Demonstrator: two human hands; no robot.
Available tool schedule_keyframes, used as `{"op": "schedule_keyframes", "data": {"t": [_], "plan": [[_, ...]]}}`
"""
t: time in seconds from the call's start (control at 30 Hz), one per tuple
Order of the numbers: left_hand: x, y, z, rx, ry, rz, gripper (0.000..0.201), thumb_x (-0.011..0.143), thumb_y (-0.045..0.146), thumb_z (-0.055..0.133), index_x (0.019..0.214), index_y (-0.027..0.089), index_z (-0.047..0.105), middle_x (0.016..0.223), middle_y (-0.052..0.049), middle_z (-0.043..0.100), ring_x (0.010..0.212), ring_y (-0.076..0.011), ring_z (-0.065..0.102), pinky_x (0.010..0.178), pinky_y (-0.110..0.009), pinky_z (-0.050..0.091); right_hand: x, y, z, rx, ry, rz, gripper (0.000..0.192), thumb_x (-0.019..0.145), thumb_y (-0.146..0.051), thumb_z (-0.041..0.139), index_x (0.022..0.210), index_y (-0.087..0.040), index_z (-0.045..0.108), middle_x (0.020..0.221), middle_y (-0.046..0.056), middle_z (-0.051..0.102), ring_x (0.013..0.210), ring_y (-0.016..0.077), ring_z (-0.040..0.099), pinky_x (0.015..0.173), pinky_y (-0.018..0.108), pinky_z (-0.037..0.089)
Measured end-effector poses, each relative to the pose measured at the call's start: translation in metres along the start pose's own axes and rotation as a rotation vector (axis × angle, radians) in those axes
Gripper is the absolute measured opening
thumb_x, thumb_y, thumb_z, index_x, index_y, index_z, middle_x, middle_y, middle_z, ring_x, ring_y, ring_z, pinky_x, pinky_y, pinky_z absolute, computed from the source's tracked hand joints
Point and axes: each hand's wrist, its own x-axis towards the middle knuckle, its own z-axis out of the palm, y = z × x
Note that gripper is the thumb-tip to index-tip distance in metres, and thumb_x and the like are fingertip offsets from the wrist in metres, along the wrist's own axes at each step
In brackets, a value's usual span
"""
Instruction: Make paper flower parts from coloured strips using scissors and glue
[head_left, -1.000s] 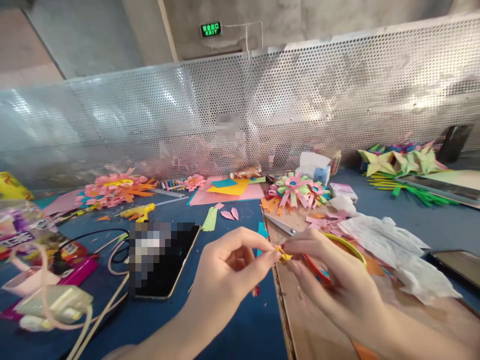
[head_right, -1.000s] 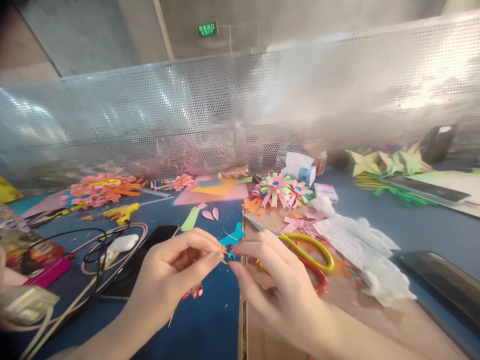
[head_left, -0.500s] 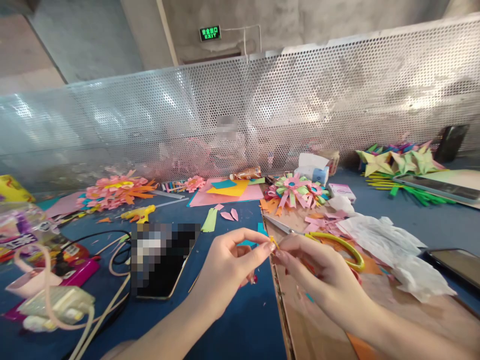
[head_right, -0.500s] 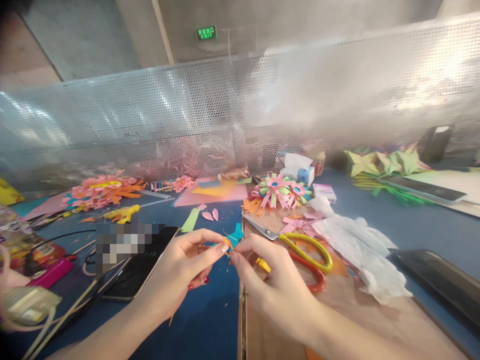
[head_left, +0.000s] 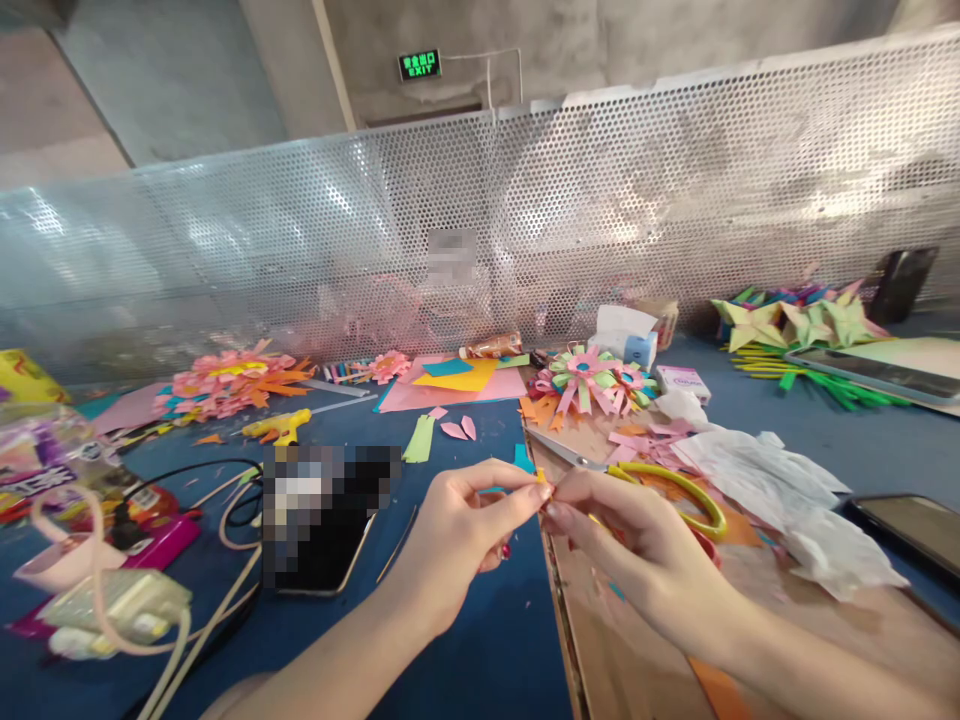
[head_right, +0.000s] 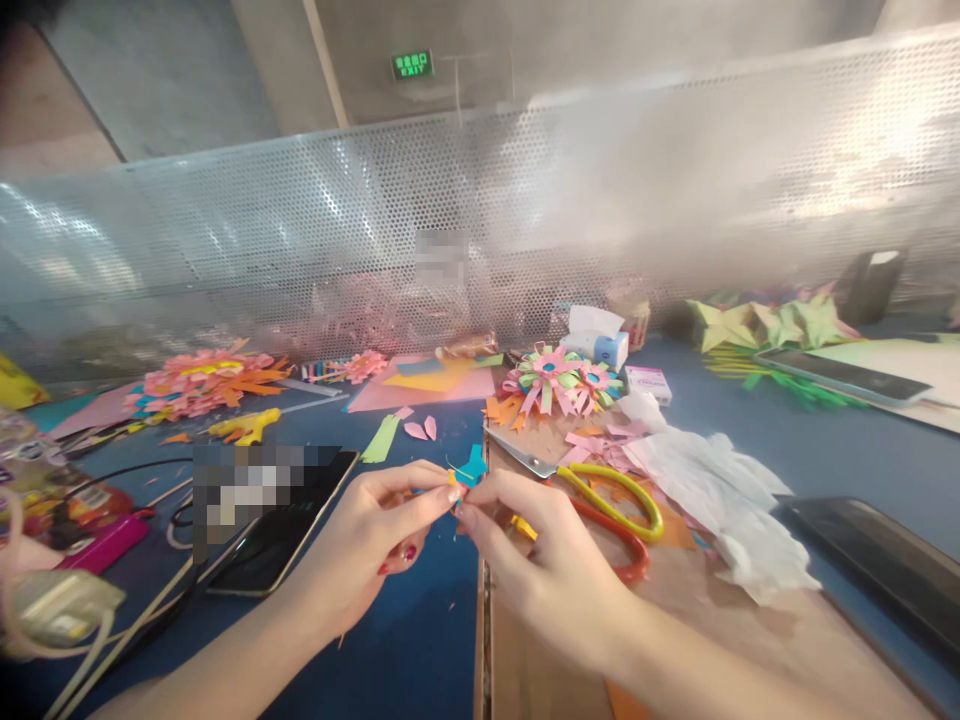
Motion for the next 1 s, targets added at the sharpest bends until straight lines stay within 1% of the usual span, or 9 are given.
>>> {"op": "schedule_keyframes", "data": {"t": [0.1,0.2,0.33,0.43,0.67,0.77,0.9,1.0], "plan": [[-0.0012,-0.0010,0.0017,0.001,0.051,0.003,0.024,0.070,0.041,0.069,0.073,0.017,0.066,0.065,0.002,0.047,0.044,-0.0021,0.029,0.041,-0.020,0.017,0.0006,0.0005,0.0006,-0.031,0.011,-0.016,0.017,0.090,-0.032,0.048,0.081,-0.021,0.057,0.071,-0.003,0.056,0.066,0.0103,0.050,0.060,0.022,0.040],[-0.0027,-0.0003,0.0030,0.020,0.100,0.005,0.024,0.070,0.040,0.069,0.072,0.016,0.065,0.072,0.000,0.052,0.044,-0.0023,0.032,0.042,-0.020,0.019,0.0009,0.0029,0.0008,-0.070,0.023,-0.040,0.011,0.088,-0.029,0.051,0.083,-0.022,0.058,0.074,-0.003,0.059,0.066,0.0100,0.051,0.061,0.021,0.041],[-0.0033,0.0003,0.0025,0.059,0.080,0.011,0.024,0.071,0.041,0.068,0.073,0.017,0.065,0.074,-0.001,0.055,0.047,-0.0038,0.035,0.042,-0.019,0.022,0.0008,0.0058,0.0012,-0.118,0.032,-0.091,0.012,0.090,-0.028,0.049,0.084,-0.022,0.058,0.074,-0.002,0.059,0.067,0.0102,0.053,0.062,0.021,0.041],[-0.0034,-0.0005,0.0025,0.064,0.096,0.007,0.024,0.071,0.040,0.067,0.072,0.016,0.065,0.075,-0.002,0.057,0.047,-0.0042,0.035,0.042,-0.019,0.021,0.0008,0.0053,0.0018,-0.135,0.031,-0.112,0.014,0.091,-0.028,0.047,0.084,-0.021,0.058,0.073,-0.002,0.057,0.066,0.0102,0.052,0.060,0.022,0.040],[-0.0025,-0.0043,0.0036,0.043,0.074,0.011,0.024,0.072,0.041,0.067,0.072,0.017,0.065,0.077,-0.001,0.056,0.047,-0.0033,0.034,0.042,-0.019,0.019,-0.0010,0.0033,0.0012,-0.144,0.041,-0.077,0.019,0.091,-0.028,0.045,0.078,-0.020,0.057,0.069,-0.001,0.057,0.064,0.0120,0.050,0.058,0.024,0.039],[-0.0012,-0.0048,0.0038,0.019,0.074,0.001,0.023,0.073,0.039,0.067,0.073,0.017,0.065,0.075,-0.001,0.055,0.048,-0.0032,0.033,0.043,-0.020,0.018,-0.0001,0.0036,0.0018,-0.123,0.040,-0.051,0.020,0.091,-0.029,0.045,0.078,-0.020,0.057,0.070,0.000,0.058,0.066,0.0129,0.052,0.059,0.024,0.040],[0.0000,-0.0051,0.0042,-0.041,0.072,-0.007,0.022,0.073,0.037,0.067,0.073,0.015,0.064,0.072,0.001,0.050,0.050,-0.0026,0.028,0.044,-0.020,0.015,0.0018,0.0054,0.0049,-0.043,0.021,0.030,0.017,0.089,-0.033,0.049,0.082,-0.021,0.060,0.076,0.000,0.061,0.067,0.0125,0.052,0.060,0.024,0.041],[0.0004,-0.0060,0.0047,-0.088,0.048,0.017,0.021,0.074,0.035,0.067,0.072,0.015,0.063,0.075,0.001,0.049,0.052,-0.0028,0.027,0.045,-0.021,0.014,0.0023,0.0081,0.0089,0.092,0.004,0.084,0.017,0.087,-0.036,0.053,0.089,-0.023,0.064,0.077,-0.001,0.063,0.066,0.0120,0.053,0.059,0.023,0.042]]}}
